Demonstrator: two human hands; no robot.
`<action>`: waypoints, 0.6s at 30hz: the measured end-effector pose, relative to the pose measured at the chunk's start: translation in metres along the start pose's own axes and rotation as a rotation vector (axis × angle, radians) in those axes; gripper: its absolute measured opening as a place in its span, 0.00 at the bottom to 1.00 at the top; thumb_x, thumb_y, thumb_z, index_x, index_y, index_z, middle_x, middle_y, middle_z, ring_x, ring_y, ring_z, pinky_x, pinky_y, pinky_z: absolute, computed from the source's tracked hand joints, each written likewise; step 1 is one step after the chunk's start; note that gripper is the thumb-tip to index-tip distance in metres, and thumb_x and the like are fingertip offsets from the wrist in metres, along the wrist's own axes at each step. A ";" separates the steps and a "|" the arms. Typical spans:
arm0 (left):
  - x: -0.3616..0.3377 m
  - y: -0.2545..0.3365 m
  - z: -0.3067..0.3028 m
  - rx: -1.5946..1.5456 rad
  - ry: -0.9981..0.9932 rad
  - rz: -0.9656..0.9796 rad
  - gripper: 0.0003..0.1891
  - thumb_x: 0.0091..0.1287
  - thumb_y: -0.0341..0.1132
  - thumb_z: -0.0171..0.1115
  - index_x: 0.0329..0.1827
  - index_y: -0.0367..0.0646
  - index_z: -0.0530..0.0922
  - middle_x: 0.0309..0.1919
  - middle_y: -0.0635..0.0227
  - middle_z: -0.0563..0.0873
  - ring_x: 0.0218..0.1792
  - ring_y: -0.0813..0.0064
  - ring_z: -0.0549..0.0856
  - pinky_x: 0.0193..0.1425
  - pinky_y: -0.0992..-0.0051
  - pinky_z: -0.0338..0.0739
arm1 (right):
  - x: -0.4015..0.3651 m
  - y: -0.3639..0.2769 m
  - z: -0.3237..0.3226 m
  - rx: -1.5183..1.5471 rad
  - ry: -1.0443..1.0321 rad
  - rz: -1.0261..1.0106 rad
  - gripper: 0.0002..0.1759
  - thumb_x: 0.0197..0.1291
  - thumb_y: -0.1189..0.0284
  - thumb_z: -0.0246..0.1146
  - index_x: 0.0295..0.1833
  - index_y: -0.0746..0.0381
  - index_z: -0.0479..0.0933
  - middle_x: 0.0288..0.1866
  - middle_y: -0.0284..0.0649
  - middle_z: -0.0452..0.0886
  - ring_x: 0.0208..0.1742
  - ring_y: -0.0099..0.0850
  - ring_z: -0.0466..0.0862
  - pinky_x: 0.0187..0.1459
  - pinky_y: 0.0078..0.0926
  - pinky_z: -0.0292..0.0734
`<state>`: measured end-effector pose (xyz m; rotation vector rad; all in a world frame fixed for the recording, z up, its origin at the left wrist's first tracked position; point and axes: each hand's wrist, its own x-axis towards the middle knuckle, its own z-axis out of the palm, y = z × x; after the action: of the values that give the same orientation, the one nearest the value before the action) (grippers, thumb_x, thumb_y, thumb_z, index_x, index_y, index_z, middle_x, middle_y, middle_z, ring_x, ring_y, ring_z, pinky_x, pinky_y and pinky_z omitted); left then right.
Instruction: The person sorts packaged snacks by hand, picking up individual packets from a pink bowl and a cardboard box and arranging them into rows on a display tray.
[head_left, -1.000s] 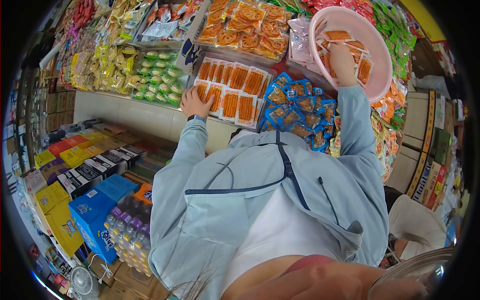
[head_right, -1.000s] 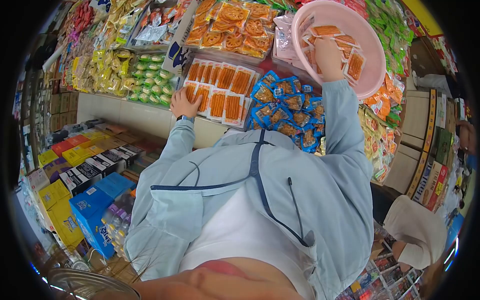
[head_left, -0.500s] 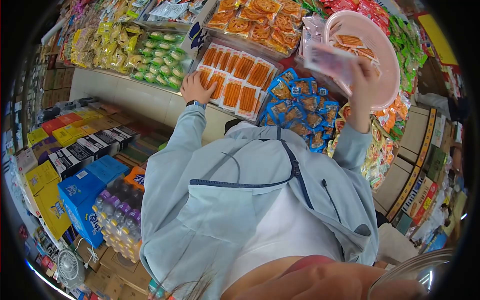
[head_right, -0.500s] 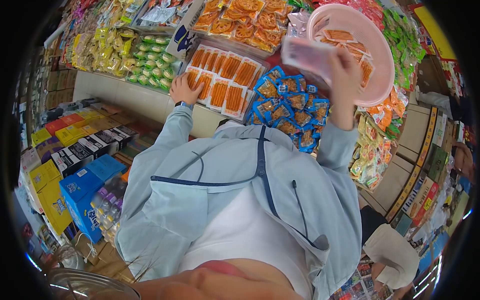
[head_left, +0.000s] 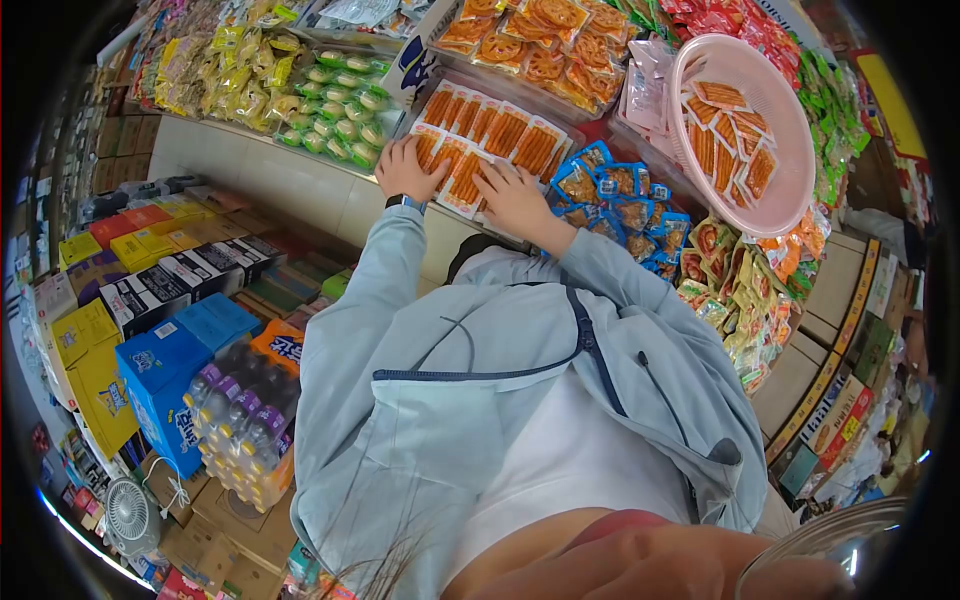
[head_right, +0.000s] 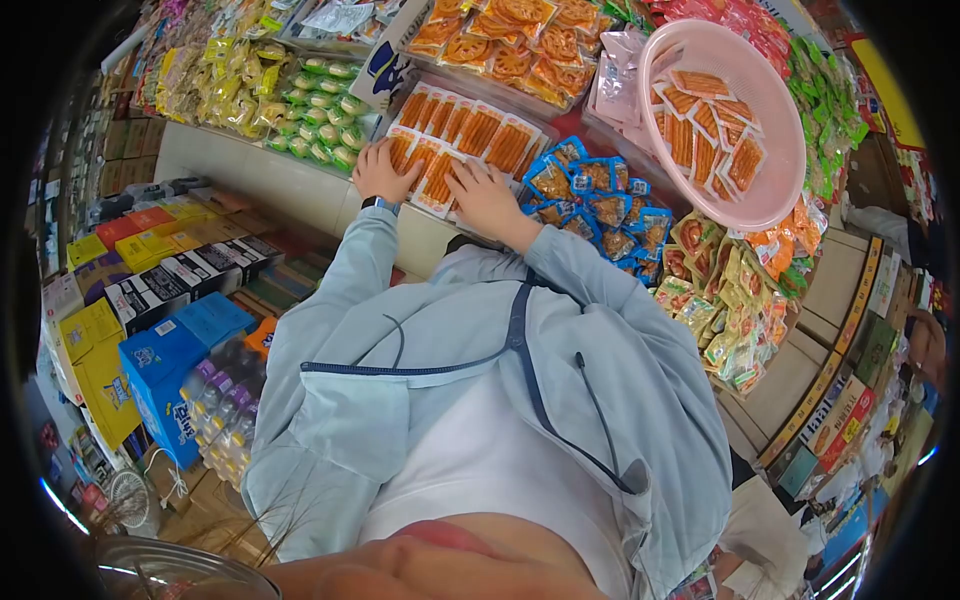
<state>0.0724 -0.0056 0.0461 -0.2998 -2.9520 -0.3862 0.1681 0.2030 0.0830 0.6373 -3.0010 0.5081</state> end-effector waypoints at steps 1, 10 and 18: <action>0.000 -0.001 0.001 0.006 -0.006 0.004 0.38 0.53 0.63 0.68 0.64 0.52 0.74 0.65 0.71 0.75 0.70 0.61 0.67 0.70 0.51 0.60 | -0.003 0.002 0.002 -0.006 -0.027 -0.001 0.37 0.52 0.61 0.68 0.69 0.56 0.69 0.74 0.42 0.65 0.74 0.42 0.64 0.68 0.55 0.62; 0.003 0.008 -0.011 0.080 -0.079 0.017 0.48 0.43 0.69 0.71 0.65 0.49 0.71 0.63 0.68 0.74 0.66 0.61 0.68 0.65 0.52 0.62 | -0.005 0.005 0.013 0.054 -0.080 0.030 0.41 0.53 0.57 0.70 0.73 0.52 0.64 0.78 0.40 0.59 0.76 0.43 0.62 0.69 0.56 0.61; 0.004 0.012 -0.015 0.093 -0.133 -0.004 0.47 0.47 0.70 0.69 0.67 0.53 0.70 0.64 0.70 0.73 0.66 0.62 0.68 0.64 0.51 0.63 | 0.007 0.070 -0.151 0.188 0.679 0.157 0.26 0.50 0.77 0.64 0.59 0.61 0.77 0.58 0.50 0.80 0.59 0.49 0.80 0.60 0.44 0.75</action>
<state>0.0731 0.0022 0.0636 -0.3193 -3.0888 -0.2369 0.1283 0.3090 0.2055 0.1712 -2.3792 0.8230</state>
